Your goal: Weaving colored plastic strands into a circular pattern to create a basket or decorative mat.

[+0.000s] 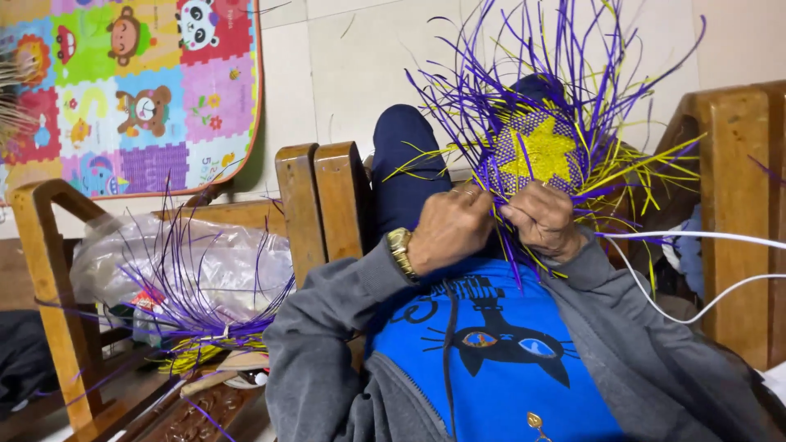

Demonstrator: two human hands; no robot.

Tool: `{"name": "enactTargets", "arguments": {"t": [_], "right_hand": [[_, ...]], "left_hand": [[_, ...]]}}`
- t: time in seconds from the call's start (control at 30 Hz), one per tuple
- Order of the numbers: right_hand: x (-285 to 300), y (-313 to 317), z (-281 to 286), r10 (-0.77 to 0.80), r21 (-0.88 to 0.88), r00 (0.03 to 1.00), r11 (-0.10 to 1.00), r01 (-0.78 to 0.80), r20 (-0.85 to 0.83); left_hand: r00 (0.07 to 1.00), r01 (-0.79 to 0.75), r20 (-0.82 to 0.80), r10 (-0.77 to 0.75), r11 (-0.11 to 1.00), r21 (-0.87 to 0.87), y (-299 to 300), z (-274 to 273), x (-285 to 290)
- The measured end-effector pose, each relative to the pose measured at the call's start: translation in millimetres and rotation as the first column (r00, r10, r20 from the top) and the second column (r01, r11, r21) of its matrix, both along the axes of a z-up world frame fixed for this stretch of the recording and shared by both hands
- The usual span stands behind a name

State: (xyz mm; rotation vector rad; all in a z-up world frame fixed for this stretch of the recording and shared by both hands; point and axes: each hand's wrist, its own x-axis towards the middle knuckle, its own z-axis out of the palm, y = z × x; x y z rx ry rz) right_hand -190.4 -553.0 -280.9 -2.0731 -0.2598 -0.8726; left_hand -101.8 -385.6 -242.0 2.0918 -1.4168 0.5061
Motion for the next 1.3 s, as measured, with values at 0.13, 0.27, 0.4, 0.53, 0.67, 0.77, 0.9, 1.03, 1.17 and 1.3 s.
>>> {"name": "enactTargets", "arguments": {"t": [0.13,0.27,0.4,0.53,0.67,0.77,0.9,1.03,1.17,1.3], "right_hand": [[-3,-37,-7,-0.117,-0.093,0.993,0.989,0.117,0.004],[-3,-64,-10,-0.267,-0.091,0.958,0.962,0.258,-0.102],[12,-50,24,-0.365,-0.169,0.920,0.925,0.340,-0.145],[21,0,51,-0.253,-0.308,0.968,0.921,0.237,-0.012],[20,36,43,-0.010,-0.382,0.984,0.921,0.077,0.176],[18,35,27,0.006,-0.380,0.980,0.922,0.071,0.197],[18,18,16,-0.026,-0.367,0.985,0.926,0.087,0.170],[21,-7,1,-0.147,-0.460,0.983,0.869,0.183,0.114],[32,-41,-27,-0.290,-0.377,0.957,0.889,0.259,-0.027],[38,-63,-42,-0.517,-0.416,0.856,0.782,0.463,-0.019]], "left_hand": [[0.997,-0.074,-0.027,0.075,0.996,0.042,35,12,31],[0.953,-0.221,-0.178,0.244,0.965,0.140,70,11,41],[0.665,-0.197,-0.712,0.227,0.972,0.126,85,-15,33],[0.249,-0.135,-0.961,0.121,0.987,0.089,67,-22,9],[-0.114,-0.155,-0.983,-0.144,0.980,-0.125,47,-5,-4],[-0.258,-0.205,-0.931,-0.259,0.956,-0.209,43,11,-11],[-0.274,-0.237,-0.923,-0.270,0.949,-0.208,58,16,-12],[-0.220,-0.277,-0.945,-0.240,0.945,-0.175,86,20,-16],[-0.098,-0.473,-0.904,-0.417,0.818,-0.326,126,38,-27],[0.075,-0.593,-0.656,-0.751,0.495,-0.635,171,115,-18]]}}
